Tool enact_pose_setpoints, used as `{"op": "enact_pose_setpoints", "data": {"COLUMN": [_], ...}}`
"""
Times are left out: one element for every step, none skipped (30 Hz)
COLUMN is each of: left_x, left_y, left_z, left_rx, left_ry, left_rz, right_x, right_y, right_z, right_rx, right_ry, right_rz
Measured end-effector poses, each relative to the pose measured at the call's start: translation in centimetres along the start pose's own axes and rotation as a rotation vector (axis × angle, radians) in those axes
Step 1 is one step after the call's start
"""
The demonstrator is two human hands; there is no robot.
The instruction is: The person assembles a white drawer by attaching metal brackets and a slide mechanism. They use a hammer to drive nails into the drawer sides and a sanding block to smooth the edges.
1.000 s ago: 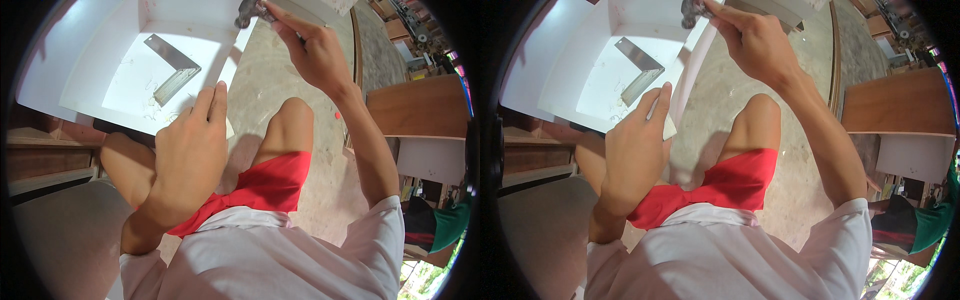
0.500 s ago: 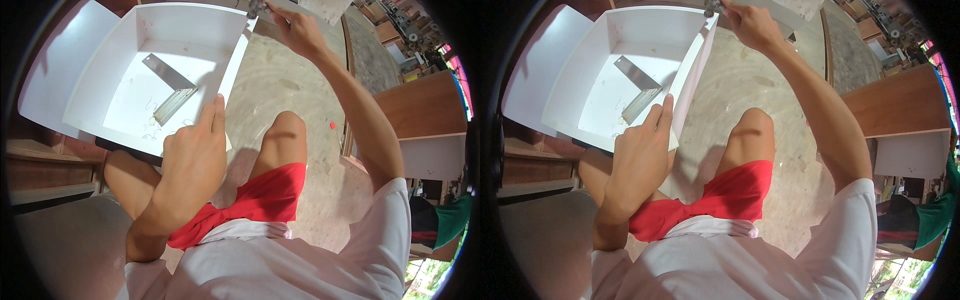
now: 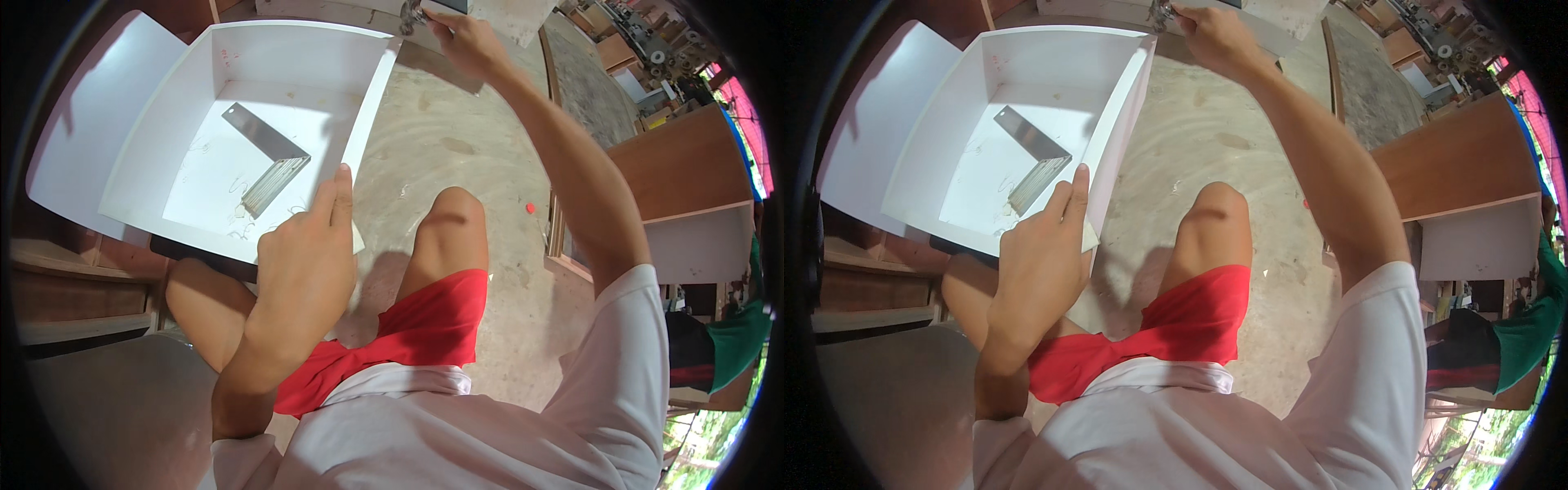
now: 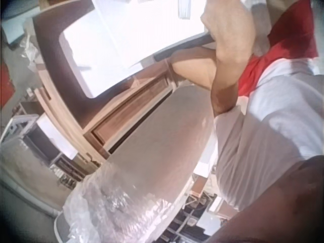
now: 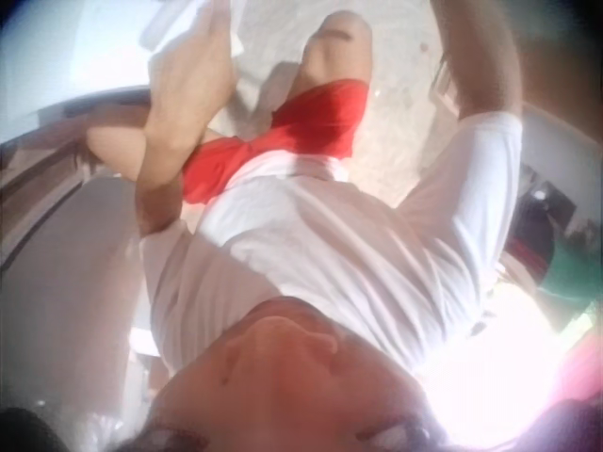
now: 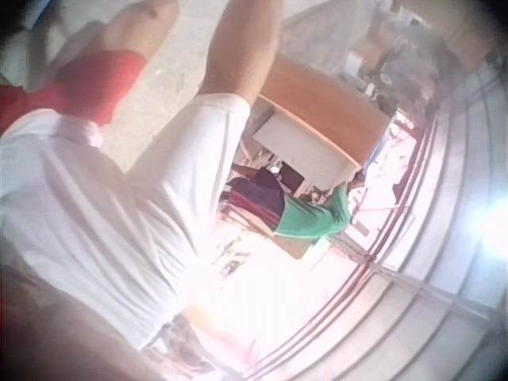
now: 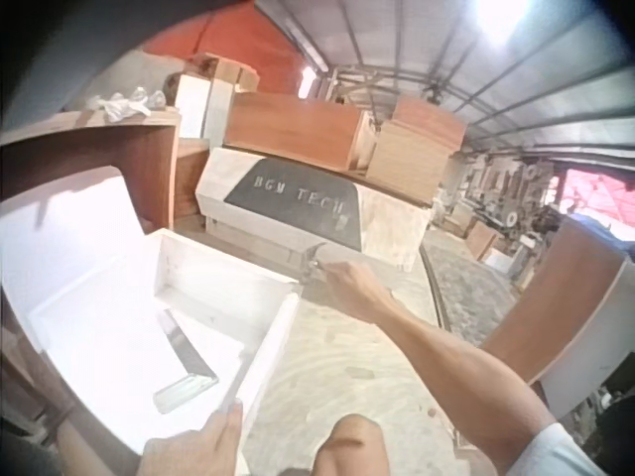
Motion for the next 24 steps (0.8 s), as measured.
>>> {"op": "enact_pose_setpoints", "data": {"left_x": [-0.2,-0.1,0.0,0.2,0.5,0.8,1.0,1.8,2.4,3.1,3.9,4.6,4.9,5.3,5.6,5.9,6.2,6.4,6.6,6.7,6.6,6.6,6.6,6.7], "left_y": [0.0,-0.1,-0.1,-0.2,0.0,-0.1,-0.7,-1.1,-1.5,-1.6,-2.0,-1.8,-1.5,-1.3,-1.3,-1.2,-1.0,-0.8,-0.7,-0.8,-1.0,-1.1,-1.2,-1.3], "left_z": [0.3,0.3,0.2,0.2,0.0,-0.2,-0.3,-0.4,-0.8,-1.5,-2.2,-2.5,-2.8,-2.8,-3.0,-3.2,-3.1,-3.3,-3.4,-3.3,-3.3,-3.3,-3.5,-3.8], "left_rx": [0.015,0.013,0.011,0.036,0.051,0.065,0.096,0.123,0.155,0.218,0.273,0.345,0.34,0.382,0.415,0.446,0.461,0.471,0.481,0.496,0.513,0.53,0.555,0.58], "left_ry": [-0.023,-0.057,-0.091,-0.083,-0.085,-0.091,-0.117,-0.136,-0.159,-0.206,-0.264,-0.318,-0.275,-0.284,-0.305,-0.325,-0.338,-0.347,-0.355,-0.347,-0.346,-0.345,-0.349,-0.354], "left_rz": [-0.045,-0.093,-0.14,-0.089,-0.042,0.011,0.088,0.151,0.216,0.219,0.224,0.226,0.268,0.265,0.278,0.291,0.291,0.292,0.292,0.291,0.296,0.301,0.273,0.246], "right_x": [1.0,1.4,1.3,1.4,1.6,1.9,2.7,4.1,5.0,5.7,6.0,6.8,7.5,8.7,9.4,10.3,11.2,12.2,12.4,13.1,13.8,14.4,15.0,15.6], "right_y": [0.3,0.3,0.0,-0.3,-0.1,0.0,0.0,0.2,-0.2,-1.0,-1.6,-2.0,-2.3,-2.7,-2.9,-3.0,-3.4,-3.7,-4.5,-5.2,-5.7,-5.5,-5.2,-5.0], "right_z": [0.6,-0.2,-0.4,-0.6,-1.6,-2.3,-3.0,-3.7,-4.9,-6.0,-7.4,-8.2,-8.8,-9.5,-10.8,-12.3,-13.4,-14.5,-15.7,-16.6,-17.4,-18.0,-18.7,-19.2], "right_rx": [-0.013,-0.046,-0.052,-0.057,-0.078,-0.098,-0.118,-0.142,-0.145,-0.15,-0.166,-0.161,-0.155,-0.138,-0.203,-0.27,-0.302,-0.334,-0.335,-0.324,-0.378,-0.414,-0.457,-0.501], "right_ry": [-0.039,-0.082,-0.079,-0.078,-0.079,-0.084,-0.09,-0.082,-0.106,-0.129,-0.158,-0.158,-0.158,-0.148,-0.224,-0.297,-0.309,-0.318,-0.274,-0.224,-0.256,-0.266,-0.278,-0.29], "right_rz": [0.078,0.162,0.146,0.129,0.111,0.104,0.095,0.083,0.116,0.149,0.182,0.135,0.088,0.044,0.129,0.216,0.206,0.192,0.09,-0.011,0.06,0.029,0.003,-0.023]}}
Point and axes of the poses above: each hand's wrist, its own x-axis away from the middle knuckle, its own y-axis out of the palm, z = x × y, the point moved 4 cm from there along -x, towards the middle knuckle, and after that the axes turned 13 degrees about -y, right-handed, at the moved point
